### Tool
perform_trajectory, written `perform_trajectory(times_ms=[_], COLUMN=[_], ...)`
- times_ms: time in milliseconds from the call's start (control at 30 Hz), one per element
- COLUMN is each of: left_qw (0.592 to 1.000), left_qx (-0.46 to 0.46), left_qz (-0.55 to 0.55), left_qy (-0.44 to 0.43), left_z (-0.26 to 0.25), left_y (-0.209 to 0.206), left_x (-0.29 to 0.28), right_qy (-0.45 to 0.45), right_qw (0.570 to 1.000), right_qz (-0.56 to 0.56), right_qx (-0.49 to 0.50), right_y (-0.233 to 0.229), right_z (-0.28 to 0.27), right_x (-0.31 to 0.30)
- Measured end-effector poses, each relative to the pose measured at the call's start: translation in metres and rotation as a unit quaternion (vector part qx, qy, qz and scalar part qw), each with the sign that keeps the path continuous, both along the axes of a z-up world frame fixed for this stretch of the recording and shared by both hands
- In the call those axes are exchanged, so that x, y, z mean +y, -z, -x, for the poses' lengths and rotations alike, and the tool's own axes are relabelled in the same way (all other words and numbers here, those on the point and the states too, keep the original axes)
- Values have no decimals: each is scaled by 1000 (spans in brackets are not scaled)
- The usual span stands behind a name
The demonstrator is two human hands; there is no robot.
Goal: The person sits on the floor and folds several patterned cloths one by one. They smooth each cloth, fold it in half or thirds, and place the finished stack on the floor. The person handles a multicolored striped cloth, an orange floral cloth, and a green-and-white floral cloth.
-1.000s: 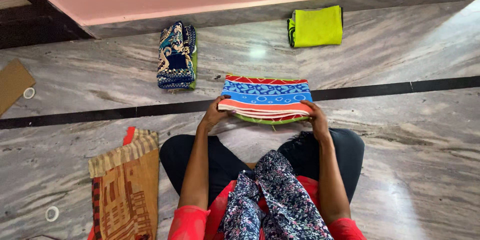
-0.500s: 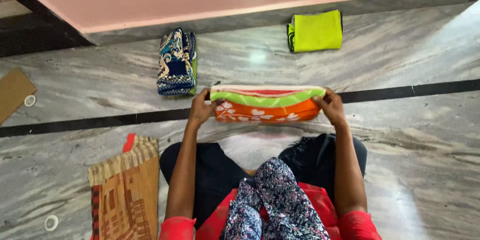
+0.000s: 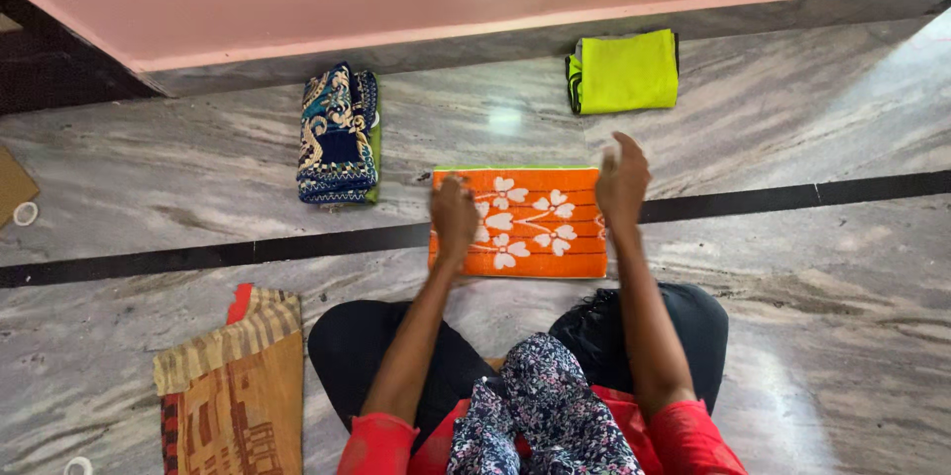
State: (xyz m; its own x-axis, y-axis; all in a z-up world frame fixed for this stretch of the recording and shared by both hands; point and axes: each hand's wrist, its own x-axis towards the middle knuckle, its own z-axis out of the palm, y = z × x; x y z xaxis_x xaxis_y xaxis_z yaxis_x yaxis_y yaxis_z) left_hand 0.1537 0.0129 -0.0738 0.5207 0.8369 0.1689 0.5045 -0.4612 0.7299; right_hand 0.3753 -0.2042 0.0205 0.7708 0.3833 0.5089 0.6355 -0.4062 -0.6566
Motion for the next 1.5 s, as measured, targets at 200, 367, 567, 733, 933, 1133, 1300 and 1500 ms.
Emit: perform_trajectory(times_ms=[200,367,567,733,933,1133,1300,1500], left_qw=[949,948,958,963,964,943,952,960], left_qx=[173,197,241,249,1,81,227,190], left_qz=[-229,-205,-137,-95,-72,-224,-163,-189], left_qy=[132,145,70,-40,256,232,124,84], left_z=[-3,9,13,33,-50,-74,5,31], left_y=[23,12,1,5,-24,-16,7,8], left_x=[-70,-67,-37,-29,-155,-149,-33,-9], right_qy=[-35,-13,-3,3,31,-14,-7,21], right_qw=[981,953,928,949,931,947,956,955], right_qz=[161,300,371,310,339,314,287,278], right_qx=[-106,-34,-29,-57,-132,-67,-59,104], right_y=[8,81,110,109,113,112,111,37], right_z=[130,118,66,72,77,69,70,48], right_x=[71,58,7,-6,-4,-7,-4,32])
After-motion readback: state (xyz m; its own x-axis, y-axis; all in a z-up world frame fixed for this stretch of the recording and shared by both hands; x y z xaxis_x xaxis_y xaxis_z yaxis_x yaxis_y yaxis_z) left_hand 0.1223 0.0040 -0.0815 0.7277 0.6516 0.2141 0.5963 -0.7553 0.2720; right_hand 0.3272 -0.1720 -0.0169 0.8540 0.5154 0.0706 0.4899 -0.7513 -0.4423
